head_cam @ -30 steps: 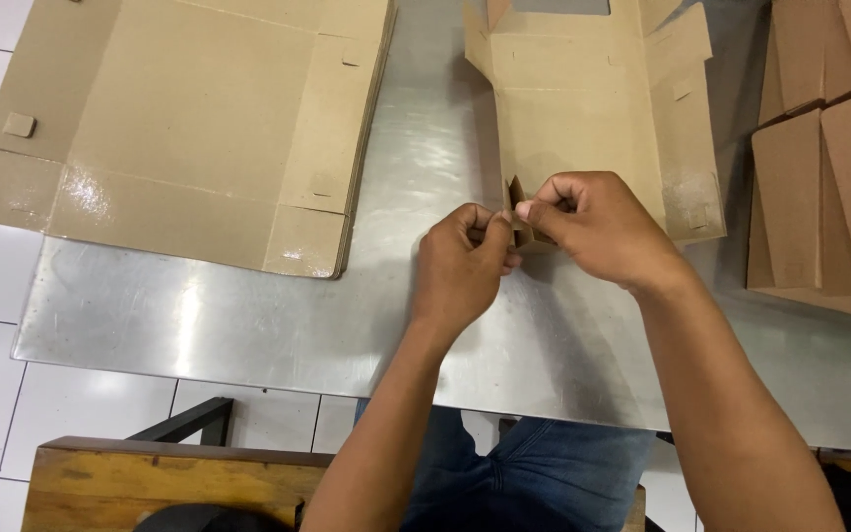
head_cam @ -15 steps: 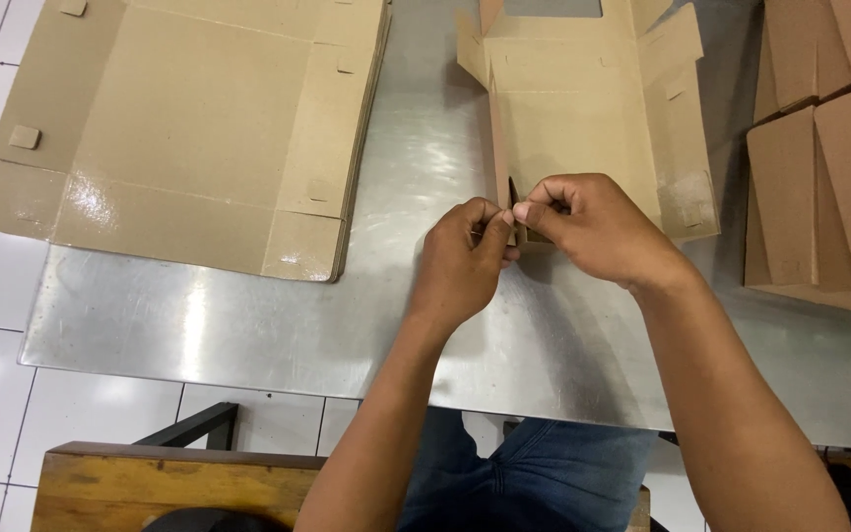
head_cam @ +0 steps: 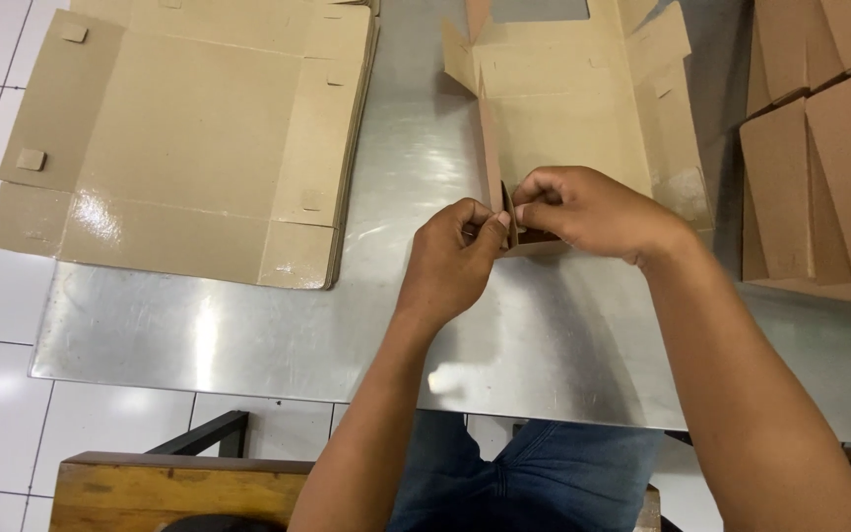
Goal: The person folds flat cardboard pieces into boxes with clear windows, securing tabs and flaps by hand. They complete one box and place it aside, then begin folding another flat piece.
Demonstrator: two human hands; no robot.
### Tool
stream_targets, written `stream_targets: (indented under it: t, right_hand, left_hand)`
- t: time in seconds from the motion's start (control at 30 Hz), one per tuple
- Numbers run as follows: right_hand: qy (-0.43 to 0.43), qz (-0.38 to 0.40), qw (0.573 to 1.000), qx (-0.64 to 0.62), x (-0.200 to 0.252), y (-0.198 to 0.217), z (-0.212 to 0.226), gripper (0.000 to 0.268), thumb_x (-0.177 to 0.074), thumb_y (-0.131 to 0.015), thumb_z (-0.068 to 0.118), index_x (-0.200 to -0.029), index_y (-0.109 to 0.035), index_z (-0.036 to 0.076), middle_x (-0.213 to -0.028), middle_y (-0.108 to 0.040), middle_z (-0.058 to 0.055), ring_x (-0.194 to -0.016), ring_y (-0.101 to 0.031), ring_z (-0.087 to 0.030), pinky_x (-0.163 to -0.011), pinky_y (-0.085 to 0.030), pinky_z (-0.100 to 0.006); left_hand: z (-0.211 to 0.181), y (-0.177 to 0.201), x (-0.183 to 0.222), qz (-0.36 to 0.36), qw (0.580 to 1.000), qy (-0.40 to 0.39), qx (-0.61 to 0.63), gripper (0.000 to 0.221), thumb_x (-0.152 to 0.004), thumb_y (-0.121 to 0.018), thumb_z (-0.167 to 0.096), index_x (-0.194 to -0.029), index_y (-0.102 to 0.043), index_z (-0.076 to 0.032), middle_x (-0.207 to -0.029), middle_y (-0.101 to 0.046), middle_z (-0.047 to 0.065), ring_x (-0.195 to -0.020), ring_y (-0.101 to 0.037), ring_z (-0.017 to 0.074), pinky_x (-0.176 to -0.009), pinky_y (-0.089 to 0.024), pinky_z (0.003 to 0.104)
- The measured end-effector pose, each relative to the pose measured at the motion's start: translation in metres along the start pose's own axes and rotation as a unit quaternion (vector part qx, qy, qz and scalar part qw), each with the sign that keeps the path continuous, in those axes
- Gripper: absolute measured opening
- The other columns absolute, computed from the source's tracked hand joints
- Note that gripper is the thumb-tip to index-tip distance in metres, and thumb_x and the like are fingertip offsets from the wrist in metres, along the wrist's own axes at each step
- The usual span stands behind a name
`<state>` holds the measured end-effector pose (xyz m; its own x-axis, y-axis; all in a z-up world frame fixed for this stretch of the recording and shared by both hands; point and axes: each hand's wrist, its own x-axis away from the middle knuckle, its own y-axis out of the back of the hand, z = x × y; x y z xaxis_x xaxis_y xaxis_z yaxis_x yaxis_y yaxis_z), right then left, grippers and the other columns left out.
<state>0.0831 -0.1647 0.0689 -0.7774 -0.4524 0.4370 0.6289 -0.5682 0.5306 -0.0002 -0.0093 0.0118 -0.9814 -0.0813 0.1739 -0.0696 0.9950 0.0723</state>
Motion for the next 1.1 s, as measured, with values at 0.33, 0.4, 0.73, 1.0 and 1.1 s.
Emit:
stream_targets:
  t: [0.33,0.4,0.73,1.0,1.1]
  right_hand:
    - [-0.009,0.112,0.993,-0.037,-0.038,0.009,-0.034,0.015,-0.086,-0.075,0.015,-0.092,-0.081,0.003,-0.073,-0.070,-0.009,-0.070,-0.060,-0.022,-0.061,-0.049,-0.034]
    - [-0.017,0.126,0.986,-0.106,-0.040,0.008,-0.044,0.014,-0.083,-0.080,0.014,-0.091,-0.081,0.001,-0.075,-0.072,-0.010,-0.070,-0.065,-0.021,-0.063,-0.051,-0.031]
    - [-0.019,0.189,0.963,-0.189,-0.049,0.011,-0.044,0.018,-0.083,-0.083,0.008,-0.098,-0.081,-0.003,-0.076,-0.074,-0.011,-0.069,-0.069,-0.019,-0.064,-0.057,-0.029]
    - [0.011,0.220,0.964,-0.150,-0.064,0.007,-0.066,0.008,-0.086,-0.081,0.007,-0.088,-0.080,0.000,-0.070,-0.068,-0.006,-0.062,-0.060,-0.017,-0.057,-0.050,-0.028]
    - [0.018,0.222,0.963,-0.152,-0.065,0.007,-0.064,0.007,-0.088,-0.080,0.008,-0.086,-0.079,0.001,-0.071,-0.067,-0.005,-0.063,-0.058,-0.016,-0.058,-0.048,-0.028]
  left_hand:
    - [-0.017,0.004,-0.023,0.036,0.990,0.030,-0.131,0.035,-0.099,-0.058,-0.033,-0.107,-0.065,0.000,-0.090,-0.071,0.018,-0.077,-0.073,0.0240,-0.068,-0.058,0.042]
    - [-0.017,0.005,-0.026,0.041,0.988,0.045,-0.144,0.034,-0.100,-0.059,-0.033,-0.108,-0.066,-0.001,-0.091,-0.073,0.018,-0.079,-0.073,0.0249,-0.070,-0.058,0.042]
    - [-0.014,0.006,-0.035,0.047,0.981,0.070,-0.177,0.030,-0.099,-0.061,-0.032,-0.104,-0.066,-0.003,-0.088,-0.072,0.014,-0.074,-0.071,0.0222,-0.066,-0.056,0.037]
    - [-0.026,0.002,-0.032,0.047,0.966,0.104,-0.233,0.029,-0.094,-0.066,-0.032,-0.102,-0.063,-0.004,-0.092,-0.071,0.016,-0.083,-0.072,0.0281,-0.069,-0.057,0.041]
    - [-0.030,-0.001,-0.032,0.053,0.960,0.115,-0.249,0.029,-0.095,-0.062,-0.034,-0.103,-0.063,-0.006,-0.091,-0.072,0.015,-0.083,-0.072,0.0280,-0.068,-0.057,0.040]
